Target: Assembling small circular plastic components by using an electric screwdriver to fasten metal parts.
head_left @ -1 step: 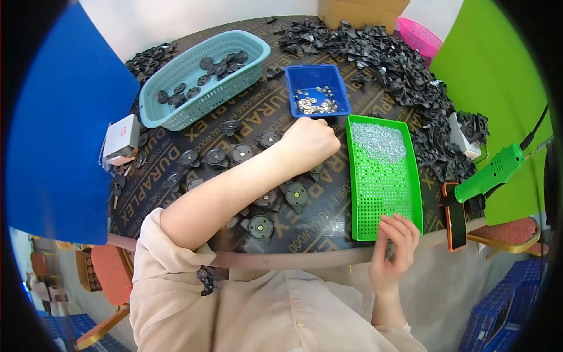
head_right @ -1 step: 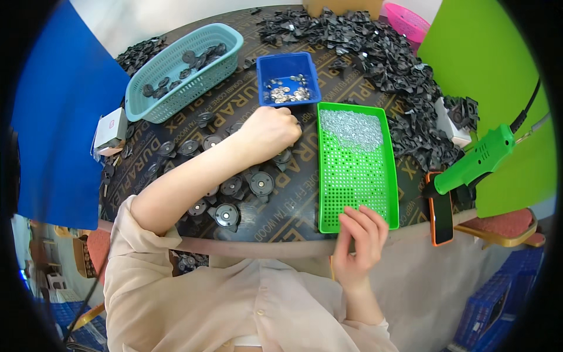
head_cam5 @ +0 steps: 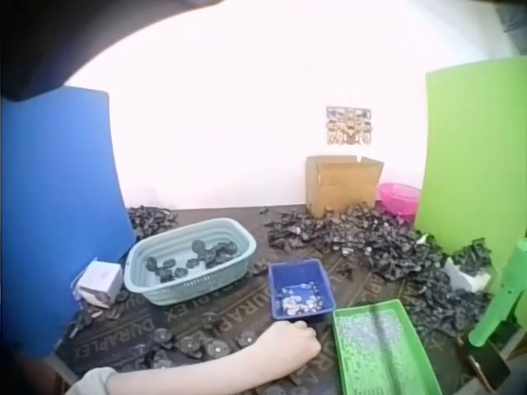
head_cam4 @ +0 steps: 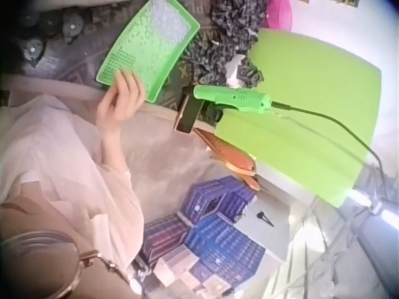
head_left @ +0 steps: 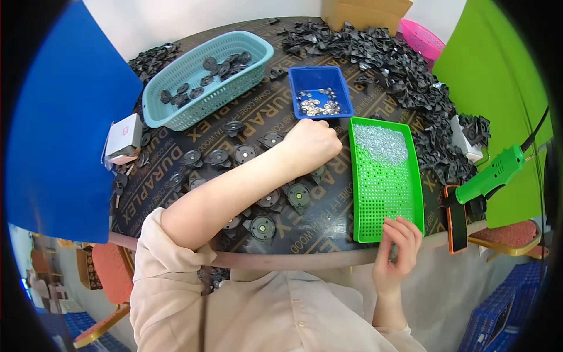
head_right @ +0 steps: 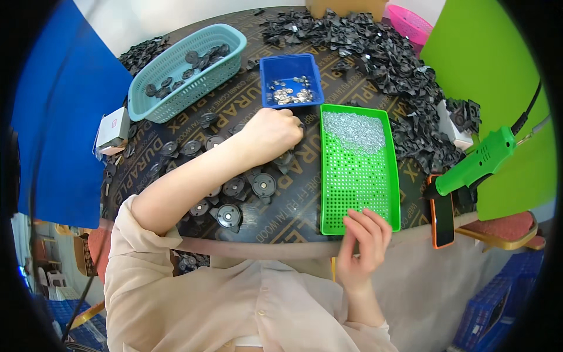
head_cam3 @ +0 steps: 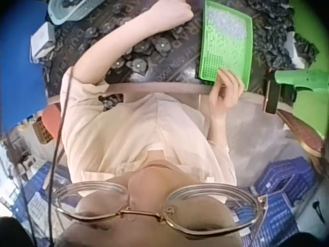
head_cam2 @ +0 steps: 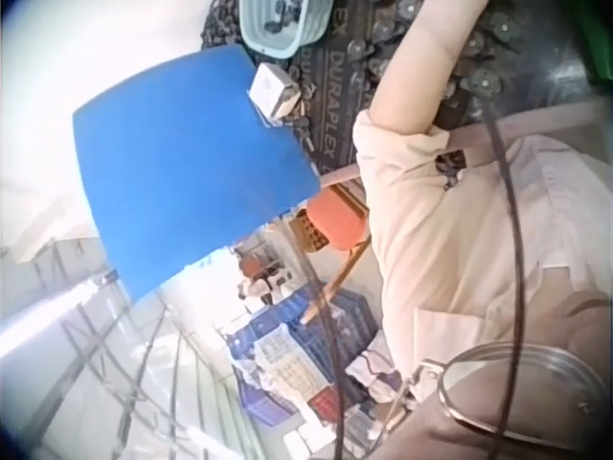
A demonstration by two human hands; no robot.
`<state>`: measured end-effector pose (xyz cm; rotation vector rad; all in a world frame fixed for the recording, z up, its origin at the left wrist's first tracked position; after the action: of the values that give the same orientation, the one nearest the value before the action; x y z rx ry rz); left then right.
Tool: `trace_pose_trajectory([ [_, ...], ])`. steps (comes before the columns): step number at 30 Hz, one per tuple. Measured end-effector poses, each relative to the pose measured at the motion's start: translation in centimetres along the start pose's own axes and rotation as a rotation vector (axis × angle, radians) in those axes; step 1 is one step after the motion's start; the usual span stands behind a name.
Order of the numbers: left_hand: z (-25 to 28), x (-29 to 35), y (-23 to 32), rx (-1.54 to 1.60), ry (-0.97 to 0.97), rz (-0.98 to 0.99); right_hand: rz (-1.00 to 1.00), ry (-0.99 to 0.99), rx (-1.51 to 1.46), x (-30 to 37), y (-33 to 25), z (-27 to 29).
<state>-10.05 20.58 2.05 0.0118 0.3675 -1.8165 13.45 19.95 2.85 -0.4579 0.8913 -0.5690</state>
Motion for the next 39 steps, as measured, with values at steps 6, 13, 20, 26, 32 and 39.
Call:
trace_pose_trajectory([
  [6,1.0,0.6,-0.7,0.05,0.041,0.06,0.003,0.05,0.031,-0.1,0.4,1.0],
  [13,2.0,1.0,-1.5,0.11,0.003,0.098,0.055,0.093,0.013,-0.2,1.1,0.5],
  [20,7.0,8.7,-20.9,0.235,0.202,0.734,-0.086,0.312,-0.045,0.8,5.0,1.0],
  [26,-4.5,13.0,-31.5,0.355,-0.319,0.872,-0.096,0.325,-0.056,1.2,5.2,0.9],
  [32,-10.2,12.4,-32.5,0.503,-0.621,0.854,-0.124,0.303,-0.017,1.1,5.4,0.6],
  [39,-7.8,10.9,-30.5,0.353,-0.487,0.805,-0.129,0.289,0.024,0.8,4.8,0.4],
])
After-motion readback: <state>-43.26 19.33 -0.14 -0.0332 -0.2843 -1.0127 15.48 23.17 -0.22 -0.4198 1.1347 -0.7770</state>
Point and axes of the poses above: each hand's wrist, its own x-axis away from the middle knuckle, its own z-axis out of the back of the hand, y = z × x, the point moved 6 cm from there along -x, towards the middle knuckle, and after that the axes turned 9 degrees about -z, right-handed, at the moved point
